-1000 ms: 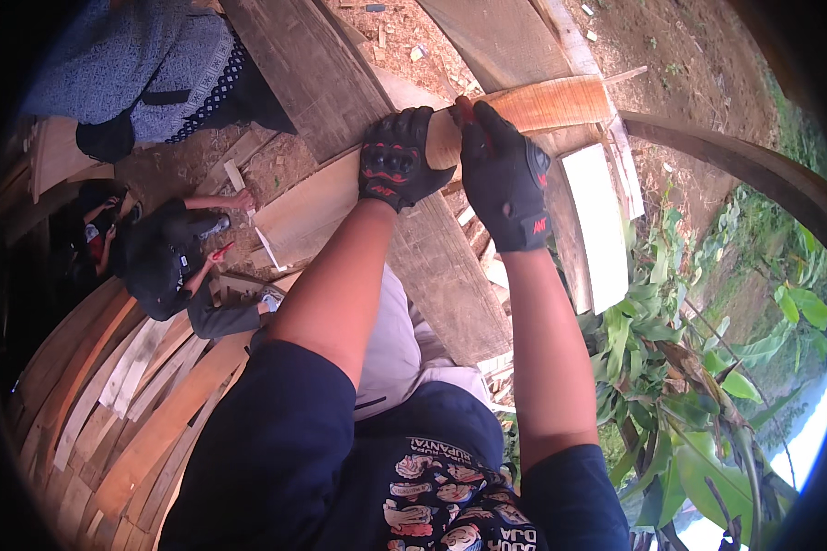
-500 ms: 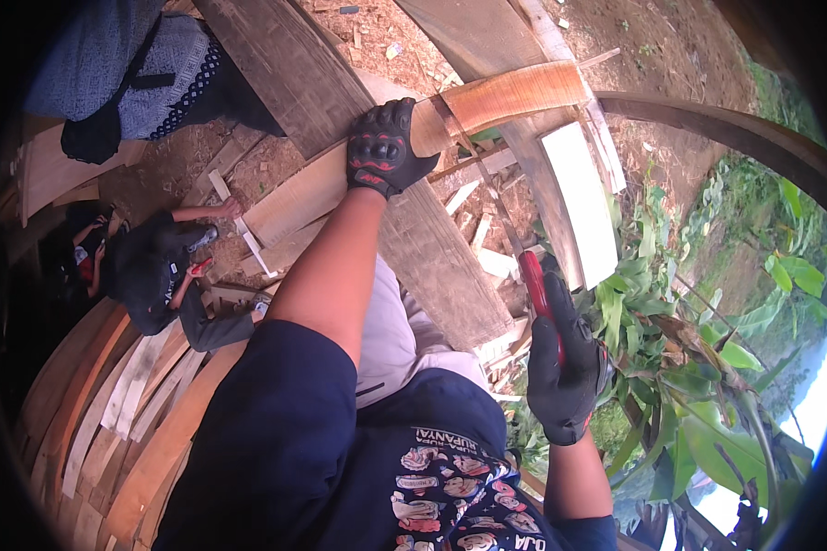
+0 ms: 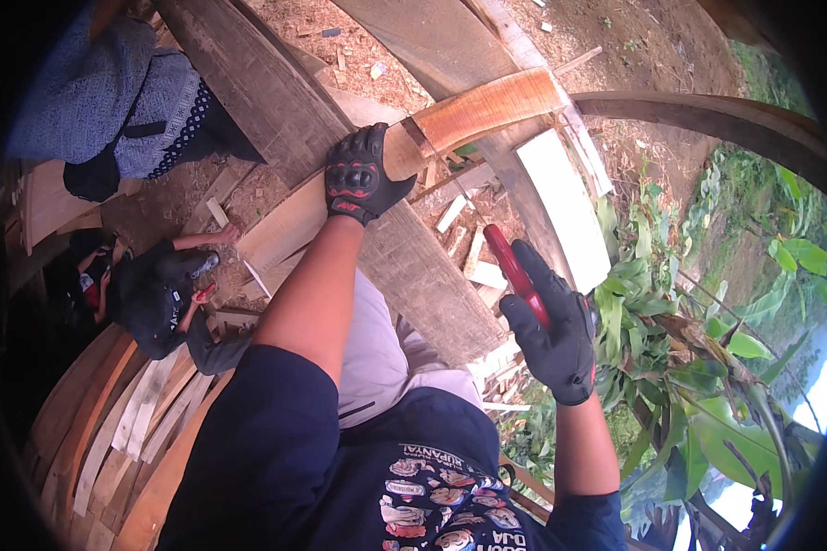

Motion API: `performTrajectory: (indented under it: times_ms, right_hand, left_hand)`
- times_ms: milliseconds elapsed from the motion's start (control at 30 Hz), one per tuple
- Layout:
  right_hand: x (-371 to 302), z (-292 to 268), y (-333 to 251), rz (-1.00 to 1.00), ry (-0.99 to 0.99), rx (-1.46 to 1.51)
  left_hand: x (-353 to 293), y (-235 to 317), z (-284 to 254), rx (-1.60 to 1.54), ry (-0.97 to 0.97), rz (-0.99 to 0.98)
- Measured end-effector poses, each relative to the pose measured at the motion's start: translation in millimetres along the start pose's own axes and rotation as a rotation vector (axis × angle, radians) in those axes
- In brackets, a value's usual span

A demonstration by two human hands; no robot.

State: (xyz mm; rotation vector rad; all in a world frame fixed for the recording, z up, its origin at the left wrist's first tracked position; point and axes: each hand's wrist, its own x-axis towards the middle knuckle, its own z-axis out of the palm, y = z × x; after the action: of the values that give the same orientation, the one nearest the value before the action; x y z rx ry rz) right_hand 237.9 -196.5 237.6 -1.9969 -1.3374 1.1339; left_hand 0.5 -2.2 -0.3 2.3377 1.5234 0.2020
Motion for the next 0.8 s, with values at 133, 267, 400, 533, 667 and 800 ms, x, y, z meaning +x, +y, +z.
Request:
performTrajectory:
  times_ms: [133, 267, 400, 533, 667, 800]
  right_hand:
    - [-18.6, 46.0, 21.8, -0.032, 0.150, 0.064]
    - [4.8, 36.6, 4.0, 0.059, 0.089, 0.001]
    - [69.2, 57.2, 2.3, -0.031, 0.093, -0.058]
    - [155.9, 121.7, 19.2, -0.208, 0.189, -0.105]
    - [219.8, 133.7, 6.6, -0.140, 0.119, -0.093]
    - [197.6, 142.6, 33.5, -0.151, 0.168, -0.056]
  left_hand:
    - [0.4, 0.5, -0.7, 0.006, -0.008, -0.002]
    - [-4.4, 0.7, -2.4, 0.046, 0.009, 0.004]
    - [-2.3, -0.2, -0.7, 0.053, 0.005, 0.020]
    - [-2.9, 1.3, 0.5, 0.041, 0.059, 0.034]
    - [5.1, 6.6, -14.0, -0.012, -0.062, -0.007]
    - [-2.7, 1.8, -5.2, -0.005, 0.009, -0.019]
